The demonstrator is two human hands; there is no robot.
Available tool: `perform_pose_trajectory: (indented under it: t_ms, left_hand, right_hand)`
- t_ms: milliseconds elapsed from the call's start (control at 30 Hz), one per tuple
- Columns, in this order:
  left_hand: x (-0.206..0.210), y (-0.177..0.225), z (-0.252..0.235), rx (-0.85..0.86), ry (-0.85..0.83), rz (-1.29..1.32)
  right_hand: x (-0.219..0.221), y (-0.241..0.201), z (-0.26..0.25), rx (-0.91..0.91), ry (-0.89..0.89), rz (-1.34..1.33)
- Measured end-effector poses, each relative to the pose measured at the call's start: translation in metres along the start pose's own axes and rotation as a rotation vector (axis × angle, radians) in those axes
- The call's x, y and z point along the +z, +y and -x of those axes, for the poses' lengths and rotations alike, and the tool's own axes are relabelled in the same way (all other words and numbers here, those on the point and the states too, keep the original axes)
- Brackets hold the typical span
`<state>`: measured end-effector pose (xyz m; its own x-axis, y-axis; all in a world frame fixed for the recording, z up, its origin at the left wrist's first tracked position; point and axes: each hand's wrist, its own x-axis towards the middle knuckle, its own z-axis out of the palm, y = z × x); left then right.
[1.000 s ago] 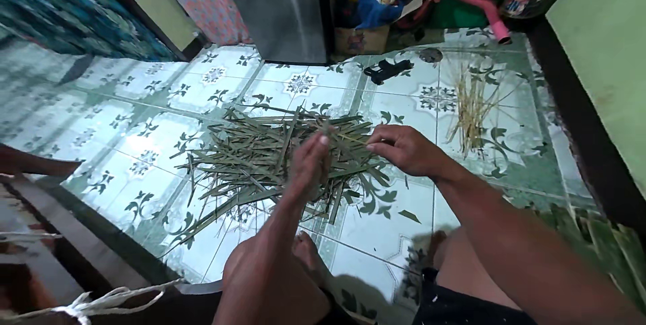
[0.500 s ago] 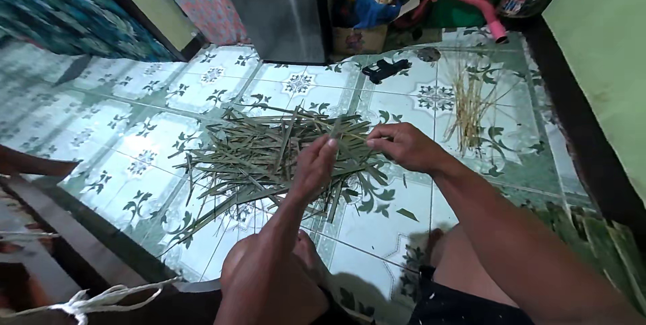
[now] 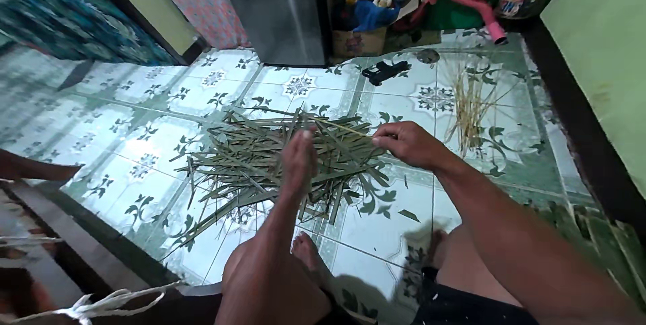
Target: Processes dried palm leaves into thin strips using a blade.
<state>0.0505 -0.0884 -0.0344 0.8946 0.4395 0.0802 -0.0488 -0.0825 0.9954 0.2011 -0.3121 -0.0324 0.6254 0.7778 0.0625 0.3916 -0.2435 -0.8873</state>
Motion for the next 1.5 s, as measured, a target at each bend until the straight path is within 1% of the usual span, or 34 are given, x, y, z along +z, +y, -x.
perform_pose_trajectory:
  t_ms: [67, 100, 200, 233, 333, 367, 433, 500, 567, 633, 667, 700, 767, 800, 833, 867, 933, 967, 1000, 1033, 1067, 1133, 1167, 1200, 1267, 1333, 1433, 1500]
  left_hand:
    - [0.014, -0.002, 0.008, -0.016, -0.154, -0.077]
    - [0.014, 0.0, 0.007, -0.042, -0.174, -0.052]
    - [-0.004, 0.003, -0.006, -0.141, -0.074, 0.142]
    - [-0.006, 0.003, -0.008, -0.169, -0.074, 0.179]
    - [0.005, -0.002, -0.001, -0.22, -0.211, 0.205]
    - [0.007, -0.001, 0.001, -0.234, -0.214, 0.21]
    - [-0.002, 0.001, -0.006, -0.251, -0.106, 0.226]
    - [-0.01, 0.002, -0.015, -0.226, -0.031, 0.208]
    - [0.0, 0.002, -0.01, -0.19, -0.087, 0.115]
    - [0.022, 0.002, 0.002, -0.196, -0.155, 0.028]
    - [0.028, 0.003, 0.004, -0.218, -0.153, 0.018]
    - [0.028, 0.002, 0.004, -0.244, -0.112, 0.044]
    - [0.018, 0.003, -0.005, -0.273, 0.068, 0.134]
    - [0.012, 0.002, -0.01, -0.271, 0.156, 0.167]
    - [0.009, 0.002, -0.012, -0.236, 0.2, 0.155]
    - [0.01, 0.0, -0.01, -0.165, 0.176, 0.089]
    - [0.021, -0.002, 0.002, -0.033, -0.016, -0.168]
    - [0.03, -0.001, 0.007, -0.011, -0.125, -0.286]
    - [0.036, -0.002, 0.01, -0.014, -0.207, -0.344]
    - [0.037, -0.003, 0.009, -0.048, -0.246, -0.331]
    - [0.033, -0.005, 0.006, -0.094, -0.238, -0.266]
    - [0.024, -0.004, -0.001, -0.18, -0.149, -0.096]
    - [0.022, -0.003, -0.002, -0.202, -0.123, -0.065]
    - [0.024, -0.003, -0.002, -0.206, -0.119, -0.077]
    - [0.031, -0.003, 0.004, -0.173, -0.177, -0.176]
    - [0.03, -0.002, 0.007, -0.149, -0.209, -0.19]
    - [0.017, -0.006, -0.003, -0.139, -0.132, -0.088]
    - [0.021, -0.007, -0.004, -0.132, -0.124, -0.134]
  right_hand:
    - [0.004, -0.003, 0.001, -0.031, -0.029, -0.02]
    - [0.004, -0.004, 0.001, -0.058, -0.043, -0.039]
    - [0.001, -0.003, 0.005, -0.105, -0.058, -0.045]
    - [0.0, -0.001, 0.005, -0.107, -0.056, -0.033]
    - [0.001, 0.0, 0.003, -0.134, -0.041, -0.004]
    - [0.001, 0.0, 0.004, -0.147, -0.027, 0.005]
    - [0.002, 0.001, 0.005, -0.177, 0.028, 0.045]
    - [0.004, 0.001, 0.003, -0.191, 0.104, 0.127]
    - [0.006, -0.001, 0.0, -0.192, 0.155, 0.2]
    - [0.01, -0.002, -0.001, -0.207, 0.182, 0.238]
    - [0.01, -0.003, -0.001, -0.217, 0.192, 0.246]
    - [0.009, -0.003, -0.001, -0.221, 0.196, 0.245]
    - [0.006, -0.002, -0.001, -0.212, 0.201, 0.225]
    - [0.004, -0.001, -0.001, -0.205, 0.204, 0.217]
    - [0.004, 0.001, -0.002, -0.198, 0.213, 0.216]
    - [0.004, 0.002, -0.003, -0.192, 0.219, 0.221]
    - [0.009, 0.0, -0.003, -0.18, 0.206, 0.241]
    - [0.013, -0.002, -0.003, -0.181, 0.198, 0.253]
    - [0.016, -0.005, -0.002, -0.188, 0.188, 0.26]
    - [0.018, -0.007, -0.002, -0.199, 0.183, 0.261]
    - [0.019, -0.009, -0.001, -0.214, 0.182, 0.26]
    - [0.019, -0.008, -0.001, -0.226, 0.187, 0.255]
    - [0.019, -0.007, -0.001, -0.216, 0.185, 0.251]
    - [0.02, -0.006, -0.001, -0.205, 0.181, 0.249]
    - [0.02, -0.005, -0.002, -0.207, 0.18, 0.241]
    - [0.02, -0.007, -0.001, -0.219, 0.179, 0.214]
    - [0.017, -0.006, 0.0, -0.206, 0.172, 0.202]
    - [0.018, -0.005, -0.002, -0.194, 0.169, 0.217]
